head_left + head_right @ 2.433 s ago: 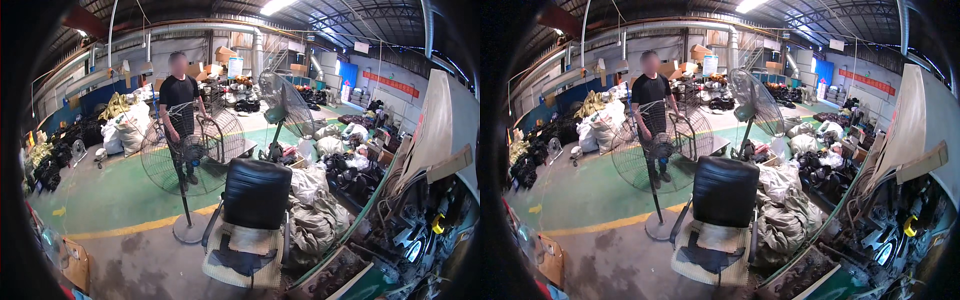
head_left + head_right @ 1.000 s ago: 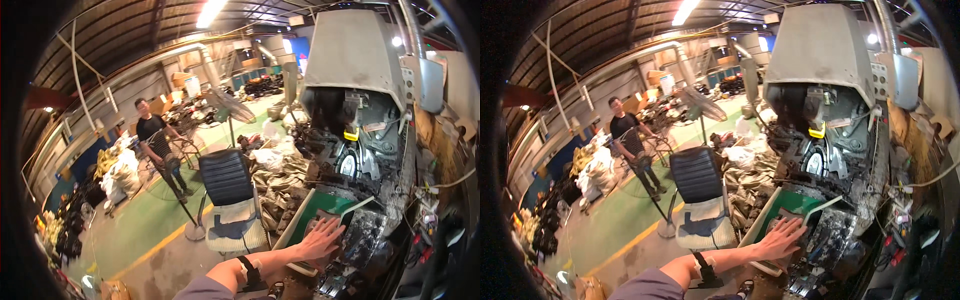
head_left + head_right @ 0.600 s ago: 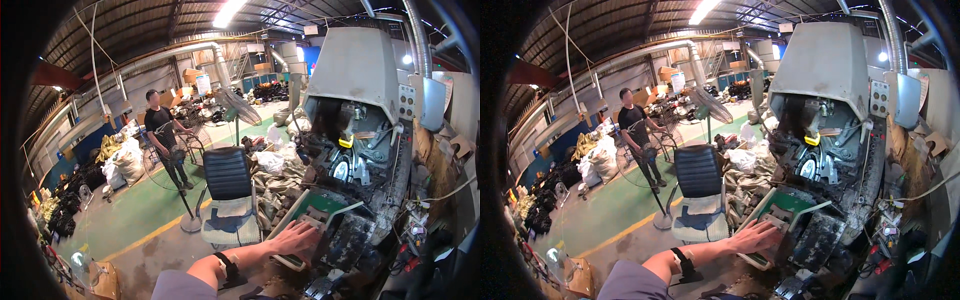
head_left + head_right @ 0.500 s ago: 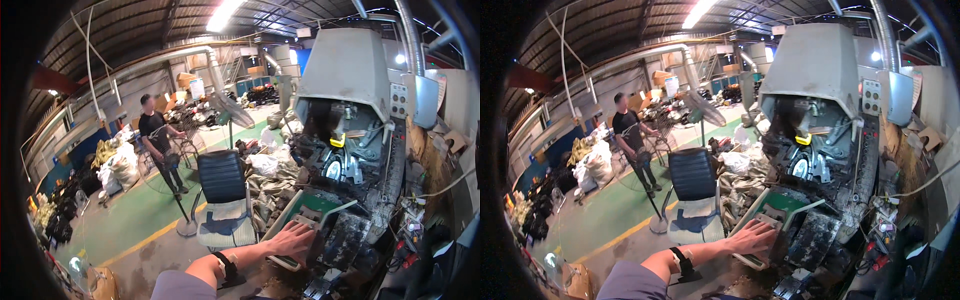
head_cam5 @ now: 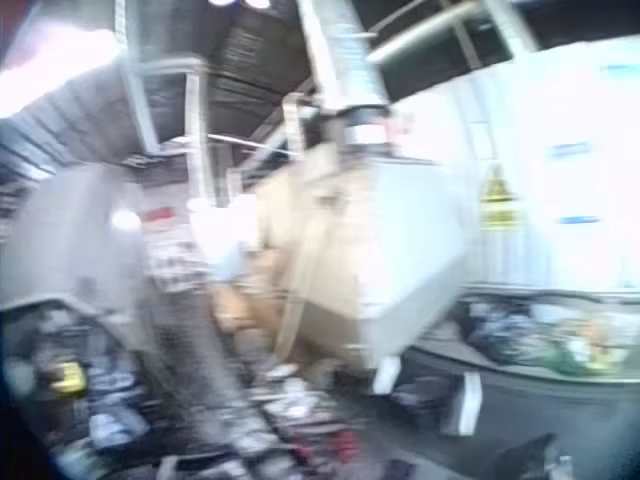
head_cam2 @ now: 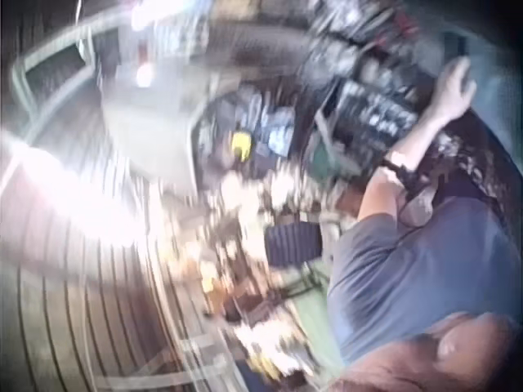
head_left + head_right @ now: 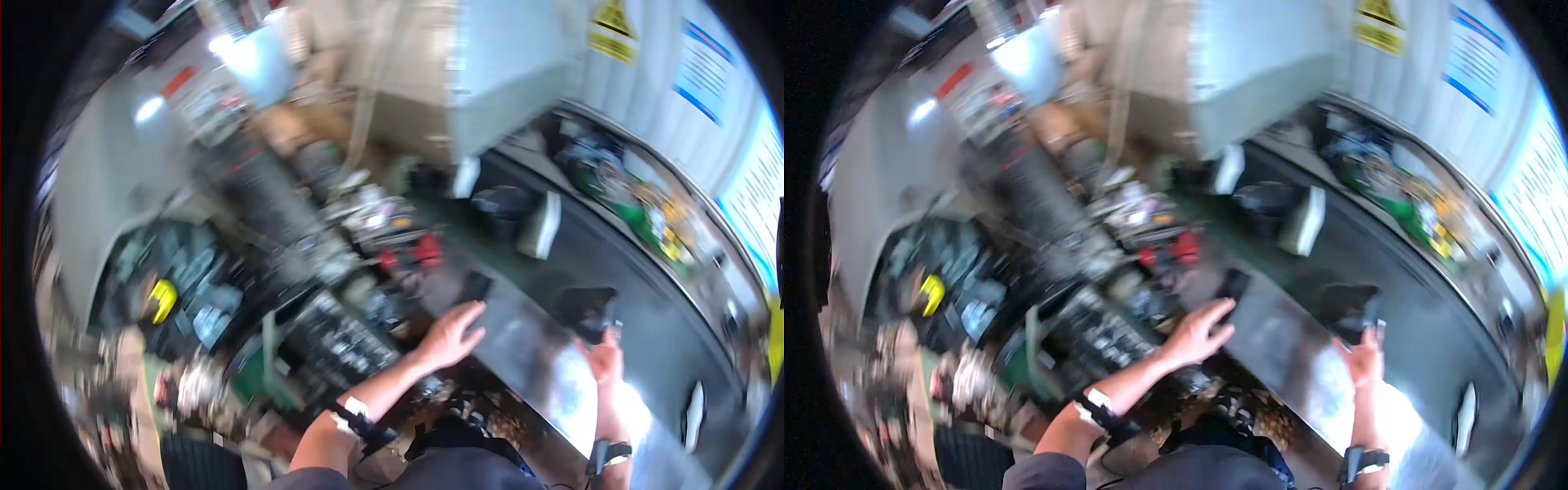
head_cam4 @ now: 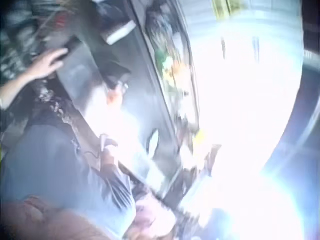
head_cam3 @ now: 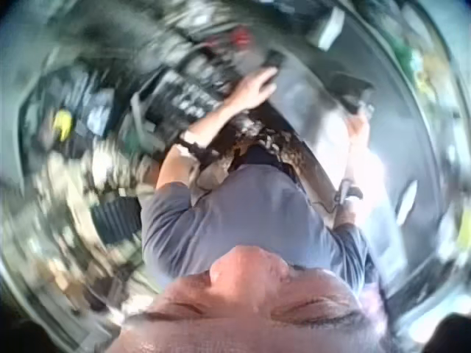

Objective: Using a lasting machine and a conveyor belt to manufacture shoes.

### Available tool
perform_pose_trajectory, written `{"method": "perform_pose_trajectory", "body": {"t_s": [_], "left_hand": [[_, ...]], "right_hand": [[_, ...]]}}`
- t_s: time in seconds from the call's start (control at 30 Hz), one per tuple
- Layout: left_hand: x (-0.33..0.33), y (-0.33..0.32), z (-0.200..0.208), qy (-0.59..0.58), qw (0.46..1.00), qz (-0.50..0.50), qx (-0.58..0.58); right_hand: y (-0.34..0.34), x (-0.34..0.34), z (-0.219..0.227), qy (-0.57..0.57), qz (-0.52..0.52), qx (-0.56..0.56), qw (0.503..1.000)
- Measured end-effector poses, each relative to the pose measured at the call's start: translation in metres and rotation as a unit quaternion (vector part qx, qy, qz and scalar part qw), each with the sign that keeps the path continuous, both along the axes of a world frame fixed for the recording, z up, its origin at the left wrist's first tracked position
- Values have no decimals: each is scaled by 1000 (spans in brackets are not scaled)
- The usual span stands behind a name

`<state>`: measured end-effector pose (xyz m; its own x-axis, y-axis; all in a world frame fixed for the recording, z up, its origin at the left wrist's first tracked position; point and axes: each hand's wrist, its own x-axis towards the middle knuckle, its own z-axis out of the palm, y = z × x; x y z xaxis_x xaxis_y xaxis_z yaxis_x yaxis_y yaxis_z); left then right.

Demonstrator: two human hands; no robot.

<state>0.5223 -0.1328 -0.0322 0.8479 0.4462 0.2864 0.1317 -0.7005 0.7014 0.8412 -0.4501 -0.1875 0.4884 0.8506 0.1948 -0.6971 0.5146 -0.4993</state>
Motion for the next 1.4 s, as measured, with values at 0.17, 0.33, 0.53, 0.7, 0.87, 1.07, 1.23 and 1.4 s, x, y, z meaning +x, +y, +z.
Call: {"method": "perform_pose_trajectory", "body": {"t_s": [0.17, 0.33, 0.53, 0.7, 0.87, 1.07, 1.23, 1.4], "left_hand": [[198, 66, -100, 46, 998, -10, -29], [331, 62, -145, 179, 974, 89, -104], [355, 55, -169, 230, 947, 225, -16], [282, 48, -102, 260, 962, -20, 79], [168, -8, -19, 54, 938, -272, 207], [81, -129, -69, -143, 848, -437, 263], [63, -188, -88, -41, 825, -518, 220], [130, -159, -74, 130, 660, -104, -733]], "right_hand": [[-72, -154, 57, -75, -159, -320, 931], [-84, -230, 111, 358, -284, -258, 851], [-83, -275, 92, 315, -336, -280, 842], [-86, -267, 94, 223, -360, -310, 851], [-105, -248, 92, 227, -359, -195, 884], [-122, -226, 79, 285, -366, -176, 868], [-144, -220, 72, 273, -403, -349, 801], [-107, -233, 157, -217, -268, -606, 717]]}}
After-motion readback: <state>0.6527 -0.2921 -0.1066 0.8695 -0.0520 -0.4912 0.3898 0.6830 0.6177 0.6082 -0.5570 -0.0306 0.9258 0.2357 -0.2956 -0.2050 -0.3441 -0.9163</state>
